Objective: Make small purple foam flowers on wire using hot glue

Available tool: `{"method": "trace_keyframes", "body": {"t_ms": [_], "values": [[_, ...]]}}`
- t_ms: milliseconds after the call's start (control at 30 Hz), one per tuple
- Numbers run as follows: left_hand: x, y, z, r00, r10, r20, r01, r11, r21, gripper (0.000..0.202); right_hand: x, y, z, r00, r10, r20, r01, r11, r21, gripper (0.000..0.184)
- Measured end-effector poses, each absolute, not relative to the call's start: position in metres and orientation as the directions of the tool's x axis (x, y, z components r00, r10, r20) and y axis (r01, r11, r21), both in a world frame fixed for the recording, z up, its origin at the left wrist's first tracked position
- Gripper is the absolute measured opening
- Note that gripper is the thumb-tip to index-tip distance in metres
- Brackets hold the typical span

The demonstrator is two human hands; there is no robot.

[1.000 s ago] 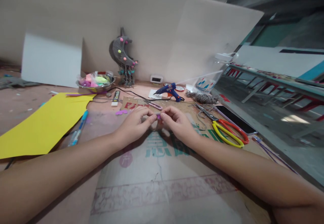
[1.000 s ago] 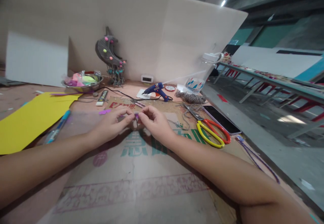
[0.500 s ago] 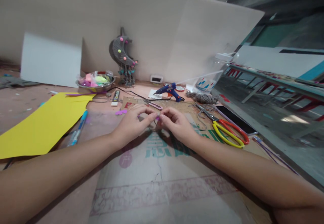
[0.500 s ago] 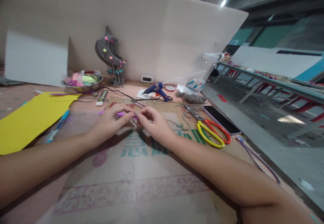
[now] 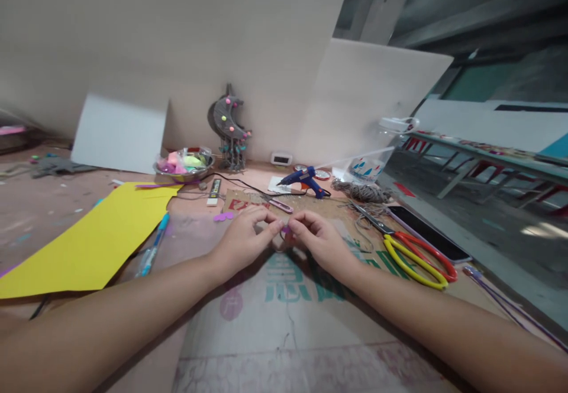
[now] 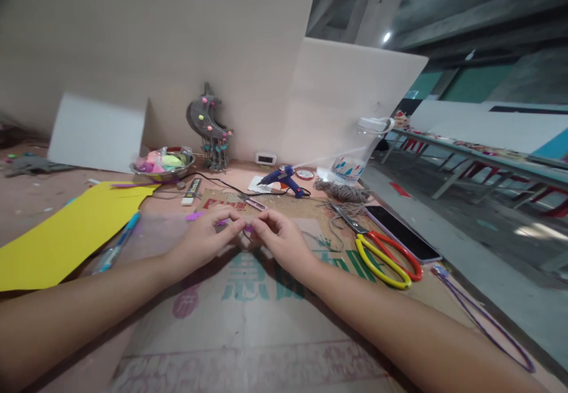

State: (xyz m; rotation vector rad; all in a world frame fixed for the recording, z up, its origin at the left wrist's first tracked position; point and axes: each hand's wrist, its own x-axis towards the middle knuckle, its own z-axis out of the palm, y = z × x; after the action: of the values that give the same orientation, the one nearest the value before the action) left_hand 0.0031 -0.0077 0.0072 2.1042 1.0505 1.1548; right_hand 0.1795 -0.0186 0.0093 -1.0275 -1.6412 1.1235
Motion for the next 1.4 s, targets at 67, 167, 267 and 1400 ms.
{"method": "trace_keyframes", "body": {"t_ms": [67, 167, 267, 1400], "values": [[0.003, -0.006, 0.005, 0.325, 0.830, 0.453, 0.355, -0.551, 0.755, 0.028, 0.179, -0.018, 0.009, -0.271, 0.941, 0.200, 0.127, 0.241, -0.962, 0.024], [0.002, -0.003, 0.003, 0.277, 0.864, 0.422, 0.318, -0.496, 0.808, 0.034, 0.179, -0.018, 0.011, -0.261, 0.945, 0.198, 0.122, 0.236, -0.964, 0.025], [0.003, -0.003, 0.005, 0.294, 0.861, 0.414, 0.334, -0.499, 0.800, 0.031, 0.178, -0.018, 0.011, -0.260, 0.941, 0.217, 0.163, 0.264, -0.951, 0.026], [0.002, -0.002, 0.004, 0.262, 0.874, 0.408, 0.317, -0.478, 0.819, 0.030, 0.177, -0.018, 0.010, -0.276, 0.946, 0.172, 0.074, 0.199, -0.977, 0.025]]}}
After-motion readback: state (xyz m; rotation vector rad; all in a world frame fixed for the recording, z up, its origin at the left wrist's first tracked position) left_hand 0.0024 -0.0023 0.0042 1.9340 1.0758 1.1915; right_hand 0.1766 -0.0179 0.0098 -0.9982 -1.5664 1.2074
